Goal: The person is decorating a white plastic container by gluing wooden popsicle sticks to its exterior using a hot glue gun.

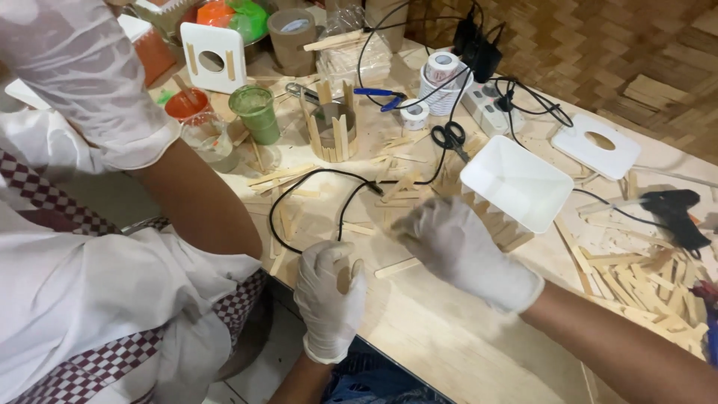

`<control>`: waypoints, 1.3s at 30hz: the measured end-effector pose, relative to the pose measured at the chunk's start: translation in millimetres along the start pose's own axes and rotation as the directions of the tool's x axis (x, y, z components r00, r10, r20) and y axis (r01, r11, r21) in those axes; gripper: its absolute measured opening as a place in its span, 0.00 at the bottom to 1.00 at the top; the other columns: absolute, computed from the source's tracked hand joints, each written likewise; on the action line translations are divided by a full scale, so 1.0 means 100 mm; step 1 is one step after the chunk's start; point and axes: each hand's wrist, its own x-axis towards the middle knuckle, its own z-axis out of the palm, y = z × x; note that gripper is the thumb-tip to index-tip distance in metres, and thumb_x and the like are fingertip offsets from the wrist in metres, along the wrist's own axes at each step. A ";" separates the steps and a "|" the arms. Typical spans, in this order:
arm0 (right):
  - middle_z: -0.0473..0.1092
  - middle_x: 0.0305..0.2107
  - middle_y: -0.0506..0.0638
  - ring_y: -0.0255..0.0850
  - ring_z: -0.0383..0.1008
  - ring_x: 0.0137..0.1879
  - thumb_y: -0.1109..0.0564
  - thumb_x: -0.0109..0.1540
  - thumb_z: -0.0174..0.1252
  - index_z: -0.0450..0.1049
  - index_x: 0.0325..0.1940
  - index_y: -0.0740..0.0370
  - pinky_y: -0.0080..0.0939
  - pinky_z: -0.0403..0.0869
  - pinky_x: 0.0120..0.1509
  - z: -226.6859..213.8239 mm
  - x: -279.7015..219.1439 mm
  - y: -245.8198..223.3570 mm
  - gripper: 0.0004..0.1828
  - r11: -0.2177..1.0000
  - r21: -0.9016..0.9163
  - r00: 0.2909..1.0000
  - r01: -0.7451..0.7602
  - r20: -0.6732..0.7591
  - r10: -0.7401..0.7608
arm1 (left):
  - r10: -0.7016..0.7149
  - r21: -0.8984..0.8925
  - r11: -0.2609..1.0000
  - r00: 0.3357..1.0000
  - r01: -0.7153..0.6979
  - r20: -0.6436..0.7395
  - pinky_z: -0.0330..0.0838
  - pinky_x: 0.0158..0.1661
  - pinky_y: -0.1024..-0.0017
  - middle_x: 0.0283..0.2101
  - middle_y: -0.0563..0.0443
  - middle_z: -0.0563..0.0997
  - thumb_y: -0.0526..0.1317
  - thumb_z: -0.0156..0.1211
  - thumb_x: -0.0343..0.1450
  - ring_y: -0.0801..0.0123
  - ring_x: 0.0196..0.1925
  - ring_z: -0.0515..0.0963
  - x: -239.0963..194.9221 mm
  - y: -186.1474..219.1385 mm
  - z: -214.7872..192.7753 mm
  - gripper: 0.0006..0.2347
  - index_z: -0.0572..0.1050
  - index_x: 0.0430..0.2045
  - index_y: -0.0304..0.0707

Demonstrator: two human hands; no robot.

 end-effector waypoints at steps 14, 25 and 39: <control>0.80 0.29 0.43 0.47 0.79 0.35 0.44 0.59 0.58 0.83 0.32 0.45 0.51 0.75 0.43 0.24 -2.33 1.03 0.11 0.917 0.068 0.918 -0.392 -0.038 0.395 | 0.611 0.064 0.726 0.684 -0.685 0.399 0.68 0.35 0.61 0.46 0.60 0.78 0.50 0.61 0.69 0.62 0.40 0.76 0.17 0.47 0.21 0.08 0.78 0.35 0.51; 0.74 0.39 0.36 0.42 0.76 0.49 0.46 0.57 0.66 0.79 0.42 0.40 0.48 0.70 0.55 0.67 -2.77 1.28 0.10 0.959 0.008 0.896 -0.285 -0.355 0.269 | 0.471 0.226 0.724 0.706 -0.652 0.529 0.71 0.33 0.60 0.27 0.54 0.82 0.44 0.63 0.69 0.60 0.30 0.79 1.54 0.52 0.96 0.05 0.84 0.30 0.51; 0.76 0.36 0.40 0.43 0.78 0.44 0.50 0.58 0.64 0.80 0.40 0.46 0.50 0.73 0.48 0.58 -2.68 1.32 0.07 0.971 0.129 0.915 -0.202 -0.329 0.234 | -0.078 0.502 0.704 0.649 -0.502 0.757 0.73 0.31 0.62 0.30 0.58 0.79 0.38 0.47 0.62 0.60 0.35 0.79 1.55 0.59 1.00 0.09 0.76 0.16 0.55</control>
